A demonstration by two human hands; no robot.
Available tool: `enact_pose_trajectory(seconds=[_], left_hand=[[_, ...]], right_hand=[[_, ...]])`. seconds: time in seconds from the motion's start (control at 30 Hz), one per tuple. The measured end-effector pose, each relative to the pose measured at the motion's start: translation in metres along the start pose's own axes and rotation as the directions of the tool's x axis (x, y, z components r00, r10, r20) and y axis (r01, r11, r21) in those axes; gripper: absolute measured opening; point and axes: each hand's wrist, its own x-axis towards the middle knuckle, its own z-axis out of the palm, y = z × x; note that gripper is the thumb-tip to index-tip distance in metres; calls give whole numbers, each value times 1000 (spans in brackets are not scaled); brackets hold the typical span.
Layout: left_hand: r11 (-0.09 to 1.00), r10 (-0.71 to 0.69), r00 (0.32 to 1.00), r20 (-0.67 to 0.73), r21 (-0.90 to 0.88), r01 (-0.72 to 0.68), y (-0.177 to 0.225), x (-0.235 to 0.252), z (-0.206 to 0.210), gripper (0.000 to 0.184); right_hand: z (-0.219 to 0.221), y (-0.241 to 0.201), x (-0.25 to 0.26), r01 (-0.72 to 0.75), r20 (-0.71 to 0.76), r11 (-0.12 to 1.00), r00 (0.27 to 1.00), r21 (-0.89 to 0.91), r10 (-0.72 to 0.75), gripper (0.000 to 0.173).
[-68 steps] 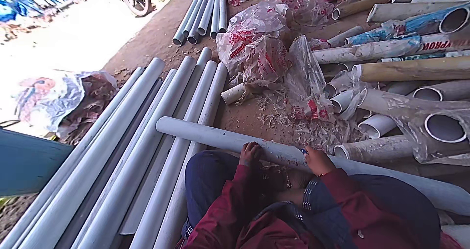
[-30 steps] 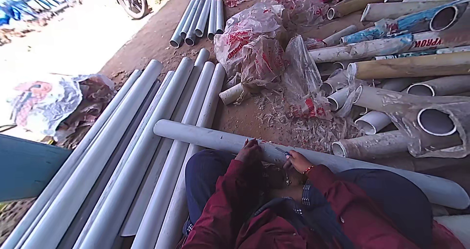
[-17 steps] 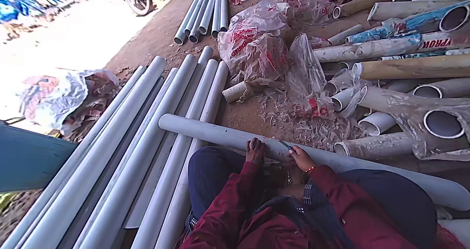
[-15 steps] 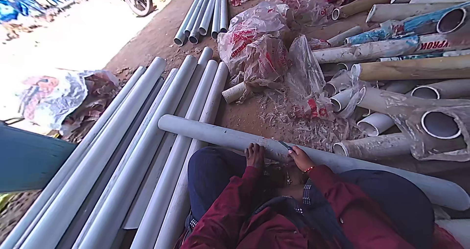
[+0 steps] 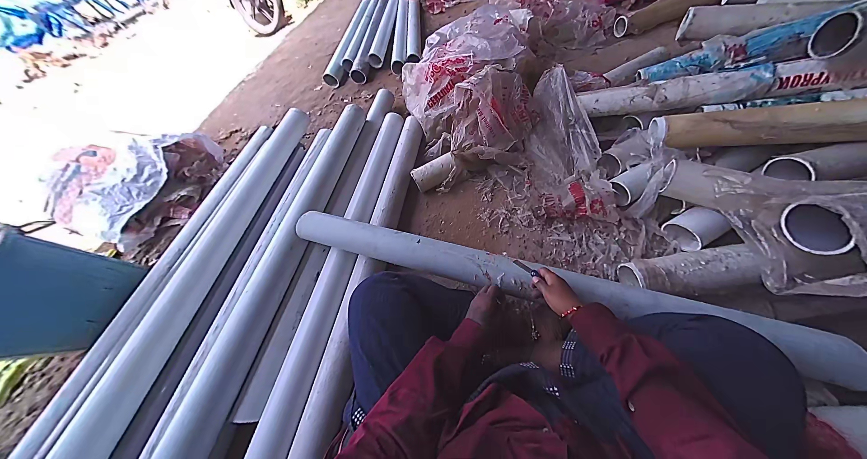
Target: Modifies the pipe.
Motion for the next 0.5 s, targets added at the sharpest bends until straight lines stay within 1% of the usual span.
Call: enact_pose_trajectory(seconds=[0.03,0.07,0.13,0.17,0.23,0.3,0.4,0.43,0.5], left_hand=[[1000,-16,995,-100,1,16,-4,1,-11,34],[998,-59,983,-171,-4,59,-6,2,-21,34],[992,-123,942,-313,-51,112,-16,4,-34,32],[991,-131,916,-379,-86,106,-21,5,-36,32],[986,-125,875,-467,-154,58,-30,6,-39,32],[978,-97,858,-504,-206,-10,-31,6,-43,33],[966,-36,826,-562,-230,-115,-28,7,-42,32],[963,-28,831,-555,-237,-126,-28,8,-42,34],[979,-34,857,-514,-190,-75,-29,7,-41,35]], right_hand=[[0,0,0,-1,-2,1000,1000,-3,1,35],[-1,-1,0,-3,-4,1000,1000,-4,3,35],[-1,-2,0,-7,-6,1000,1000,-14,7,35],[0,-2,0,-8,-7,1000,1000,-20,8,34],[0,-1,0,-9,-11,999,1000,-34,8,34],[0,-1,0,-5,-13,999,1000,-47,5,34],[0,-1,1,1,-14,999,1000,-54,-2,34],[1,0,1,2,-14,998,1000,-59,-3,34],[0,0,1,-2,-9,997,1000,-76,1,33]])
